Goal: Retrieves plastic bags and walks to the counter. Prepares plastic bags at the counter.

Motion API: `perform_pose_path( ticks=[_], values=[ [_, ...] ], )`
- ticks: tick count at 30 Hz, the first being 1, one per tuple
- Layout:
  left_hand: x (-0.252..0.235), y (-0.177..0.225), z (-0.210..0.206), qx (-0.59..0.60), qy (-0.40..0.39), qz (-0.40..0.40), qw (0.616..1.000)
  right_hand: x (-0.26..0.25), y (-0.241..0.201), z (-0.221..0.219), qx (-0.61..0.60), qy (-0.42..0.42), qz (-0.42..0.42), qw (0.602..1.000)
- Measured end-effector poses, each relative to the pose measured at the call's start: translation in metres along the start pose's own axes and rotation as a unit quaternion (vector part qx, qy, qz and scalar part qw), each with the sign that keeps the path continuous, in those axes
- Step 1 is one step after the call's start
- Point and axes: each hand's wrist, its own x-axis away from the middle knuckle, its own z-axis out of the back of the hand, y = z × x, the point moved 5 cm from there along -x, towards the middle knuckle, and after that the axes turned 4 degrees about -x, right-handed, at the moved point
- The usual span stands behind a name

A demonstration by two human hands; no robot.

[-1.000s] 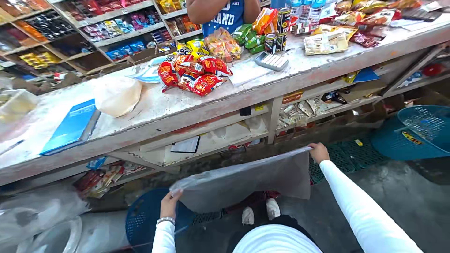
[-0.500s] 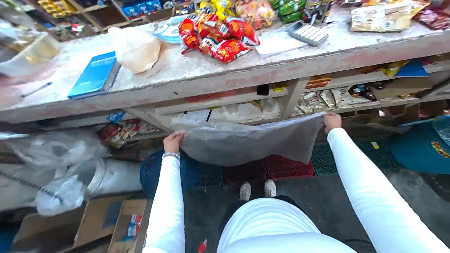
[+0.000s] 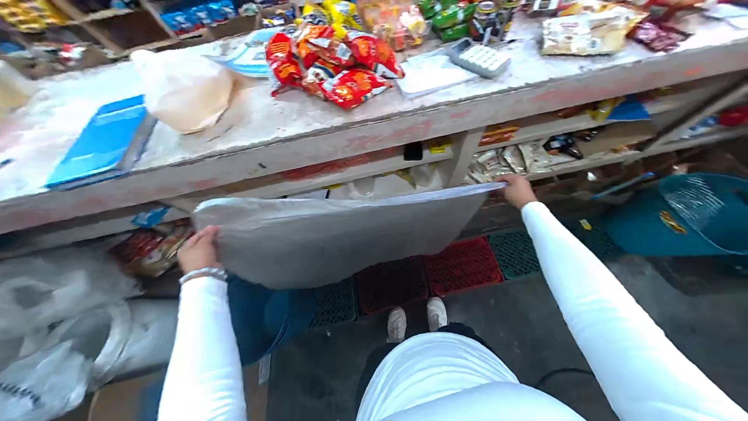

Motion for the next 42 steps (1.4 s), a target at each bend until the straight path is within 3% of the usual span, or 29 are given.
perform_pose_path(
  ticks=[3, 5, 7, 9, 10, 12, 14, 17, 19, 25, 27, 29, 31, 33, 36, 38, 39, 40, 41, 42],
  values=[
    [0.008, 0.023, 0.007, 0.072, 0.071, -0.054, 0.993, 0.010, -0.026, -0.021, -0.015, -0.076, 0.007, 0.997],
    [0.056, 0.050, 0.001, 0.043, 0.091, -0.145, 0.984, 0.036, -0.050, -0.050, -0.013, -0.148, -0.001, 0.989],
    [0.135, 0.053, -0.024, -0.020, 0.069, -0.250, 0.966, 0.067, -0.063, -0.088, -0.035, -0.210, 0.004, 0.977],
    [0.215, 0.020, -0.080, -0.046, -0.069, -0.269, 0.960, 0.095, -0.075, -0.124, -0.106, -0.233, 0.002, 0.967],
    [0.248, -0.004, -0.116, -0.041, -0.183, -0.237, 0.953, 0.109, -0.085, -0.142, -0.156, -0.240, -0.002, 0.958],
    [0.295, -0.048, -0.180, -0.044, -0.403, -0.144, 0.903, 0.135, -0.109, -0.175, -0.255, -0.257, -0.016, 0.932],
    [0.316, -0.068, -0.209, -0.011, -0.431, -0.073, 0.899, 0.158, -0.132, -0.201, -0.324, -0.267, -0.039, 0.907],
    [0.299, -0.057, -0.202, -0.026, -0.338, -0.097, 0.936, 0.165, -0.152, -0.217, -0.355, -0.263, -0.050, 0.896],
    [0.282, -0.049, -0.189, -0.055, -0.317, -0.142, 0.936, 0.157, -0.158, -0.214, -0.344, -0.262, -0.043, 0.900],
    [0.273, -0.033, -0.178, -0.129, -0.389, -0.245, 0.879, 0.127, -0.156, -0.196, -0.285, -0.254, -0.020, 0.924],
    [0.268, -0.031, -0.177, -0.139, -0.386, -0.239, 0.880, 0.117, -0.159, -0.189, -0.290, -0.247, -0.024, 0.924],
    [0.256, -0.030, -0.174, -0.061, -0.369, -0.140, 0.917, 0.108, -0.165, -0.178, -0.282, -0.278, -0.012, 0.918],
    [0.245, -0.030, -0.170, 0.114, -0.338, 0.022, 0.934, 0.100, -0.170, -0.166, -0.210, -0.340, 0.038, 0.916],
    [0.235, -0.027, -0.165, 0.250, -0.298, 0.163, 0.907, 0.096, -0.171, -0.158, -0.063, -0.391, 0.103, 0.912],
    [0.227, -0.017, -0.156, 0.336, -0.265, 0.249, 0.869, 0.099, -0.159, -0.164, 0.122, -0.399, 0.151, 0.896],
    [0.227, -0.006, -0.150, 0.369, -0.276, 0.249, 0.852, 0.098, -0.147, -0.166, 0.054, -0.350, 0.091, 0.931],
    [0.224, -0.006, -0.148, 0.336, -0.285, 0.198, 0.876, 0.098, -0.141, -0.167, -0.069, -0.313, 0.026, 0.947],
    [0.218, -0.010, -0.144, 0.240, -0.294, 0.103, 0.920, 0.101, -0.136, -0.168, -0.231, -0.285, -0.064, 0.928],
    [0.212, -0.016, -0.140, 0.088, -0.299, 0.000, 0.950, 0.105, -0.131, -0.171, -0.389, -0.262, -0.155, 0.870],
    [0.208, -0.023, -0.138, -0.069, -0.308, -0.065, 0.947, 0.110, -0.130, -0.175, -0.501, -0.249, -0.220, 0.799]
  ],
)
